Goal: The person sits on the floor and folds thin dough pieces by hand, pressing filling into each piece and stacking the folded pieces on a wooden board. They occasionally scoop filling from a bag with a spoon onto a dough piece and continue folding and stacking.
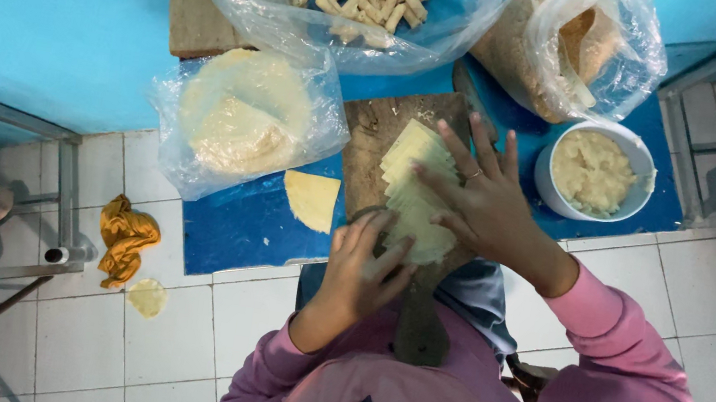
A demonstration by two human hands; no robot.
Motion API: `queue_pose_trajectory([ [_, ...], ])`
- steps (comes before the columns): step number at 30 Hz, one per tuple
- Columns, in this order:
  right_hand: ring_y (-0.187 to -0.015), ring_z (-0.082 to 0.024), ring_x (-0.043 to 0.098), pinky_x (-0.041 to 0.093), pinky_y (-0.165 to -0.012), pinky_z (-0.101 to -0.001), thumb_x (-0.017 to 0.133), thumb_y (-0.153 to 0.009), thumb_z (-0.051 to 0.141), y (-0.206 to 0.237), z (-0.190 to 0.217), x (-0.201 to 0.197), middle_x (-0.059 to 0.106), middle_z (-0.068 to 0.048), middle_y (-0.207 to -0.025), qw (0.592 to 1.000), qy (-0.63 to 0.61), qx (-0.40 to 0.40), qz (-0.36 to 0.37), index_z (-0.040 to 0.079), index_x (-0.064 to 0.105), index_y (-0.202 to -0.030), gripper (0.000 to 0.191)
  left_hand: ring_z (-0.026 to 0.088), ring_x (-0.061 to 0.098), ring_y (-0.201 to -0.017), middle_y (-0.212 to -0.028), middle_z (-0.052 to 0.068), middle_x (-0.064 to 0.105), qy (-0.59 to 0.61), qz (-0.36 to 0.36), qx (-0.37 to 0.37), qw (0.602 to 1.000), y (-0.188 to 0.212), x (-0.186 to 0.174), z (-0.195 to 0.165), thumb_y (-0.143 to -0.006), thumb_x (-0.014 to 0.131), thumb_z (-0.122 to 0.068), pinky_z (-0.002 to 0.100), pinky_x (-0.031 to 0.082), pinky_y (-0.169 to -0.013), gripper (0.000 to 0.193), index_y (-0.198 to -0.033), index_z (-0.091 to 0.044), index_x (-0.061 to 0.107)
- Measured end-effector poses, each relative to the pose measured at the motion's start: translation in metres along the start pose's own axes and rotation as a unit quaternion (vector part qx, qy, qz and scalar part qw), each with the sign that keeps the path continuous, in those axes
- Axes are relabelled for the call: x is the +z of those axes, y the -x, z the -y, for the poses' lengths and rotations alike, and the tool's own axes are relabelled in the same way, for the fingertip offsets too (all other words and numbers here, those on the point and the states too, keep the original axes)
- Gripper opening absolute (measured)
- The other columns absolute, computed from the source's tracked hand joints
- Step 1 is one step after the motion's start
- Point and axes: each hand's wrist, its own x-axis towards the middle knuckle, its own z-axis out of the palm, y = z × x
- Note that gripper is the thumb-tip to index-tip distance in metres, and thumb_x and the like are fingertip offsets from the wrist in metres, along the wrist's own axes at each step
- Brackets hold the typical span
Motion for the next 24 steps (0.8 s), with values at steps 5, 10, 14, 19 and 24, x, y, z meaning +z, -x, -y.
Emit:
queue_pose_trajectory([
  [5, -0.159, -0.045, 0.01, 0.009, -0.114, -0.0802, 0.071, -0.088, 0.048, 0.0, 0.003, -0.006, 0.024, -0.013, -0.171, 1.0, 0.022, -0.008, -0.004, 0.024, 0.066, -0.137, 0.055, 0.035, 0.054, -0.131, -0.139, 0.017, 0.057, -0.001, -0.001, 0.003, 1.0, 0.001, -0.001, 0.0, -0.083, 0.082, -0.026, 0.044, 0.041, -0.1, 0.041, -0.12, -0.012, 0.073],
  [10, -0.16, -0.044, 0.01, 0.008, -0.117, -0.0796, 0.074, -0.083, 0.048, -0.007, -0.002, -0.016, 0.026, -0.013, -0.171, 0.999, 0.041, 0.015, 0.016, 0.022, 0.068, -0.126, 0.05, 0.035, 0.054, -0.131, -0.139, 0.017, 0.057, 0.001, -0.005, 0.003, 1.0, 0.001, -0.001, 0.0, -0.084, 0.081, -0.026, 0.044, 0.041, -0.101, 0.04, -0.121, -0.012, 0.073],
  [14, -0.157, -0.045, 0.01, 0.006, -0.112, -0.0821, 0.076, -0.077, 0.05, -0.009, -0.003, -0.017, 0.024, -0.013, -0.169, 0.999, 0.047, 0.008, 0.017, 0.024, 0.064, -0.141, 0.071, 0.035, 0.055, -0.131, -0.139, 0.017, 0.057, 0.001, -0.01, 0.005, 1.0, 0.0, -0.001, -0.001, -0.084, 0.081, -0.026, 0.044, 0.041, -0.101, 0.04, -0.12, -0.011, 0.073],
  [19, -0.157, -0.046, 0.01, 0.006, -0.11, -0.0823, 0.074, -0.079, 0.053, -0.004, -0.001, -0.012, 0.023, -0.011, -0.171, 0.995, 0.094, -0.036, 0.023, 0.035, 0.06, -0.147, 0.072, 0.035, 0.055, -0.129, -0.137, 0.017, 0.057, 0.0, -0.003, -0.002, 1.0, -0.001, -0.002, -0.001, -0.082, 0.081, -0.026, 0.044, 0.041, -0.098, 0.039, -0.118, -0.012, 0.073],
  [24, -0.158, -0.044, 0.014, 0.01, -0.111, -0.0819, 0.072, -0.081, 0.062, -0.008, -0.003, -0.007, 0.024, -0.011, -0.173, 0.988, 0.15, -0.045, 0.006, 0.032, 0.057, -0.153, 0.079, 0.035, 0.055, -0.13, -0.138, 0.017, 0.057, 0.002, -0.001, -0.001, 1.0, 0.0, -0.003, -0.002, -0.084, 0.081, -0.026, 0.043, 0.041, -0.099, 0.038, -0.118, -0.011, 0.073],
])
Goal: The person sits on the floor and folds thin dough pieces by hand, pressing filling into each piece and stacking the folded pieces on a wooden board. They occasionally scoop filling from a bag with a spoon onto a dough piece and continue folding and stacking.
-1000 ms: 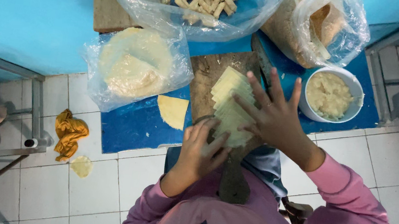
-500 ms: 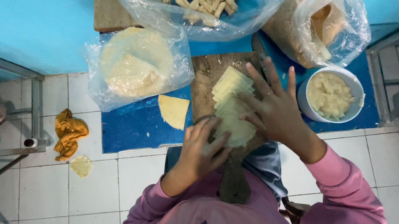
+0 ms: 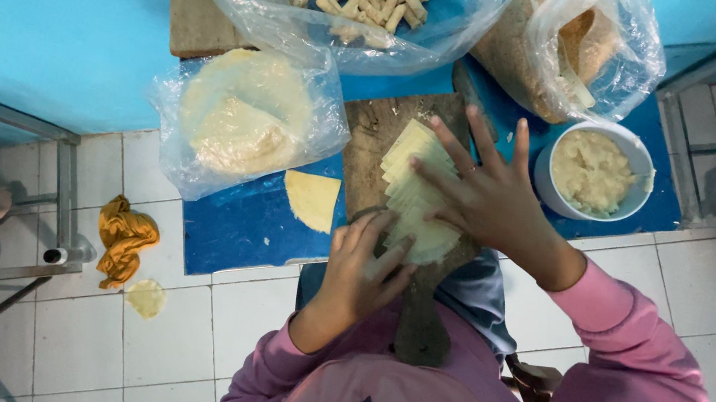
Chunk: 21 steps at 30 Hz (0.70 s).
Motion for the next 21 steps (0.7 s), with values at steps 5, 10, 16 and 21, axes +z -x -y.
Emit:
queue_pose_trajectory([
  [5, -0.157, -0.043, 0.02, 0.02, -0.109, -0.0811, 0.071, -0.077, 0.067, -0.011, -0.002, -0.001, 0.028, -0.011, -0.172, 0.996, 0.085, 0.0, 0.006, 0.029, 0.058, -0.152, 0.085, 0.036, 0.055, -0.129, -0.138, 0.017, 0.058, -0.001, -0.001, 0.0, 1.0, 0.0, 0.001, 0.001, -0.083, 0.081, -0.027, 0.044, 0.041, -0.098, 0.041, -0.12, -0.011, 0.073],
  [10, -0.159, -0.042, 0.02, 0.023, -0.111, -0.0804, 0.07, -0.081, 0.071, -0.02, -0.006, -0.003, 0.028, -0.012, -0.174, 0.99, 0.139, 0.006, 0.007, 0.027, 0.06, -0.153, 0.085, 0.035, 0.055, -0.131, -0.139, 0.017, 0.057, 0.0, -0.002, 0.001, 1.0, 0.001, 0.001, 0.001, -0.084, 0.081, -0.026, 0.044, 0.041, -0.099, 0.04, -0.12, -0.012, 0.072],
  [16, -0.159, -0.042, 0.01, 0.019, -0.111, -0.0832, 0.071, -0.081, 0.063, -0.024, -0.015, 0.002, 0.022, -0.015, -0.173, 0.997, 0.034, 0.06, 0.027, 0.019, 0.059, -0.147, 0.081, 0.035, 0.054, -0.131, -0.139, 0.017, 0.057, 0.002, 0.003, 0.001, 1.0, 0.002, 0.002, 0.002, -0.084, 0.081, -0.026, 0.044, 0.041, -0.1, 0.041, -0.121, -0.011, 0.072],
  [21, -0.161, -0.043, 0.007, 0.015, -0.115, -0.0809, 0.072, -0.09, 0.047, -0.025, -0.017, 0.012, 0.02, -0.016, -0.174, 0.992, -0.117, 0.035, -0.01, 0.02, 0.055, -0.154, 0.072, 0.035, 0.054, -0.131, -0.139, 0.016, 0.057, -0.002, -0.001, 0.005, 1.0, 0.002, 0.003, 0.003, -0.084, 0.081, -0.026, 0.043, 0.041, -0.099, 0.041, -0.121, -0.011, 0.072],
])
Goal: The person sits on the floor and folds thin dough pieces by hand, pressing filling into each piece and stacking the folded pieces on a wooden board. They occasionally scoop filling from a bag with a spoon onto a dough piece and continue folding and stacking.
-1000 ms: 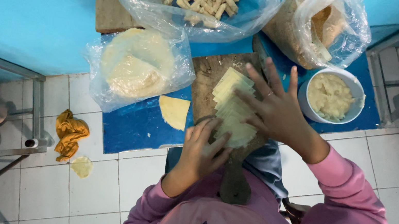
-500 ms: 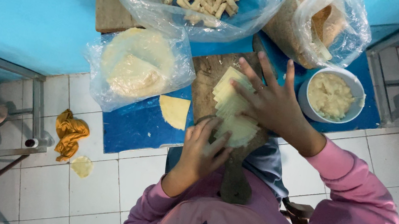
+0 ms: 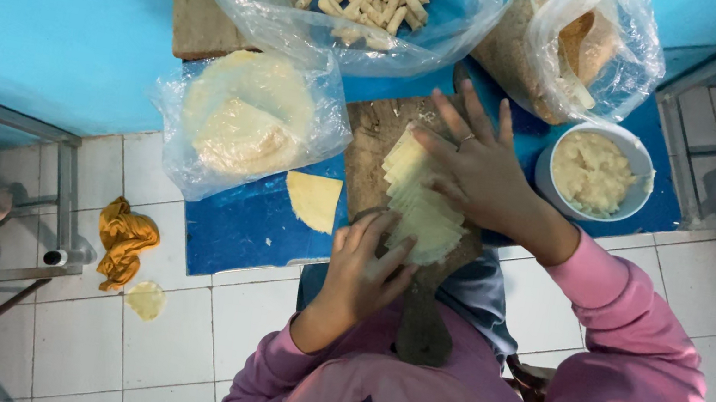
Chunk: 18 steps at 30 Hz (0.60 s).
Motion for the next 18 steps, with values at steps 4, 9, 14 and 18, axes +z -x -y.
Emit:
queue_pose_trajectory([
  [4, -0.16, -0.041, 0.009, 0.014, -0.115, -0.0803, 0.073, -0.085, 0.052, -0.004, 0.002, 0.005, 0.021, -0.015, -0.172, 0.997, 0.069, 0.013, 0.018, 0.018, 0.055, -0.15, 0.076, 0.034, 0.054, -0.131, -0.14, 0.016, 0.057, -0.008, 0.001, 0.0, 1.0, 0.001, 0.001, 0.001, -0.083, 0.08, -0.026, 0.043, 0.041, -0.1, 0.041, -0.121, -0.012, 0.073],
  [9, -0.159, -0.041, 0.011, 0.014, -0.113, -0.0818, 0.073, -0.084, 0.061, -0.007, 0.0, -0.001, 0.022, -0.015, -0.173, 0.99, 0.14, 0.011, -0.002, 0.017, 0.058, -0.148, 0.079, 0.034, 0.054, -0.131, -0.14, 0.016, 0.057, -0.005, 0.0, 0.001, 1.0, 0.001, 0.002, 0.001, -0.084, 0.08, -0.028, 0.044, 0.041, -0.1, 0.04, -0.121, -0.012, 0.073],
  [14, -0.159, -0.04, 0.013, 0.016, -0.113, -0.0814, 0.072, -0.083, 0.064, -0.005, 0.008, -0.002, 0.024, -0.014, -0.173, 0.991, 0.134, 0.011, -0.023, 0.015, 0.059, -0.151, 0.085, 0.035, 0.054, -0.132, -0.14, 0.016, 0.057, -0.001, 0.0, 0.002, 1.0, 0.0, 0.0, 0.0, -0.085, 0.08, -0.027, 0.044, 0.041, -0.1, 0.04, -0.121, -0.012, 0.072],
  [18, -0.158, -0.041, 0.015, 0.018, -0.112, -0.0811, 0.074, -0.08, 0.06, -0.004, 0.013, -0.006, 0.027, -0.013, -0.17, 0.994, 0.112, 0.004, -0.008, 0.019, 0.064, -0.143, 0.076, 0.034, 0.054, -0.13, -0.139, 0.015, 0.058, -0.006, 0.002, -0.001, 1.0, -0.001, -0.001, 0.0, -0.085, 0.08, -0.027, 0.043, 0.04, -0.098, 0.039, -0.12, -0.012, 0.072],
])
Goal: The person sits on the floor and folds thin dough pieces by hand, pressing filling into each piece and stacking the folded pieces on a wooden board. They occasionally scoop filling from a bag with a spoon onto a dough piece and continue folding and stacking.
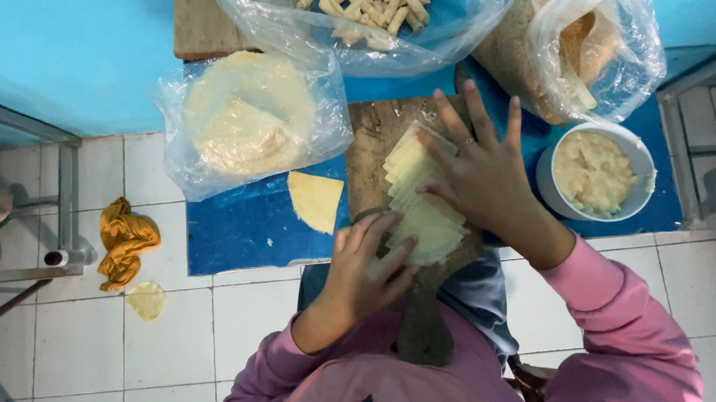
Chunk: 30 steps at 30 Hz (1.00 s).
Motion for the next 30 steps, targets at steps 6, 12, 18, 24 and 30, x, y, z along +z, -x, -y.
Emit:
queue_pose_trajectory([
  [6, -0.159, -0.044, 0.016, 0.018, -0.114, -0.0813, 0.08, -0.083, 0.054, 0.02, -0.008, -0.025, 0.031, -0.018, -0.171, 0.997, -0.017, 0.076, -0.018, 0.013, 0.068, -0.136, 0.068, 0.034, 0.054, -0.13, -0.139, 0.016, 0.057, 0.009, -0.001, 0.001, 1.0, 0.0, 0.0, 0.0, -0.085, 0.079, -0.026, 0.044, 0.04, -0.099, 0.04, -0.121, -0.012, 0.072],
  [12, -0.165, -0.046, 0.011, 0.006, -0.123, -0.0774, 0.089, -0.096, 0.034, 0.101, -0.006, -0.051, 0.034, -0.018, -0.177, 0.961, 0.03, 0.261, -0.081, 0.013, 0.073, -0.134, 0.047, 0.035, 0.054, -0.131, -0.139, 0.016, 0.058, 0.005, -0.001, -0.005, 1.0, 0.001, 0.003, 0.002, -0.082, 0.079, -0.025, 0.045, 0.041, -0.098, 0.04, -0.119, -0.013, 0.073],
  [18, -0.164, -0.046, 0.015, -0.003, -0.122, -0.0727, 0.085, -0.093, 0.016, 0.145, -0.013, -0.035, 0.044, -0.015, -0.17, 0.953, 0.06, 0.286, -0.082, 0.014, 0.077, -0.109, 0.018, 0.035, 0.054, -0.131, -0.137, 0.016, 0.058, 0.007, 0.001, -0.008, 1.0, 0.002, 0.004, 0.003, -0.082, 0.081, -0.025, 0.046, 0.041, -0.098, 0.042, -0.121, -0.012, 0.072],
  [24, -0.165, -0.042, 0.021, -0.003, -0.124, -0.0707, 0.087, -0.094, 0.011, 0.152, -0.016, -0.018, 0.053, -0.008, -0.167, 0.952, 0.056, 0.275, -0.125, 0.01, 0.075, -0.09, 0.013, 0.036, 0.054, -0.132, -0.137, 0.016, 0.058, -0.001, -0.001, 0.001, 1.0, 0.001, 0.001, 0.003, -0.082, 0.081, -0.025, 0.046, 0.04, -0.099, 0.043, -0.122, -0.012, 0.072],
  [30, -0.165, -0.042, 0.02, 0.0, -0.126, -0.0698, 0.092, -0.084, 0.011, 0.149, -0.012, -0.03, 0.052, -0.01, -0.166, 0.933, -0.02, 0.316, -0.17, 0.009, 0.071, -0.087, 0.022, 0.035, 0.054, -0.132, -0.138, 0.015, 0.058, -0.004, -0.002, -0.001, 1.0, 0.0, 0.0, 0.002, -0.082, 0.081, -0.023, 0.046, 0.04, -0.1, 0.04, -0.119, -0.012, 0.071],
])
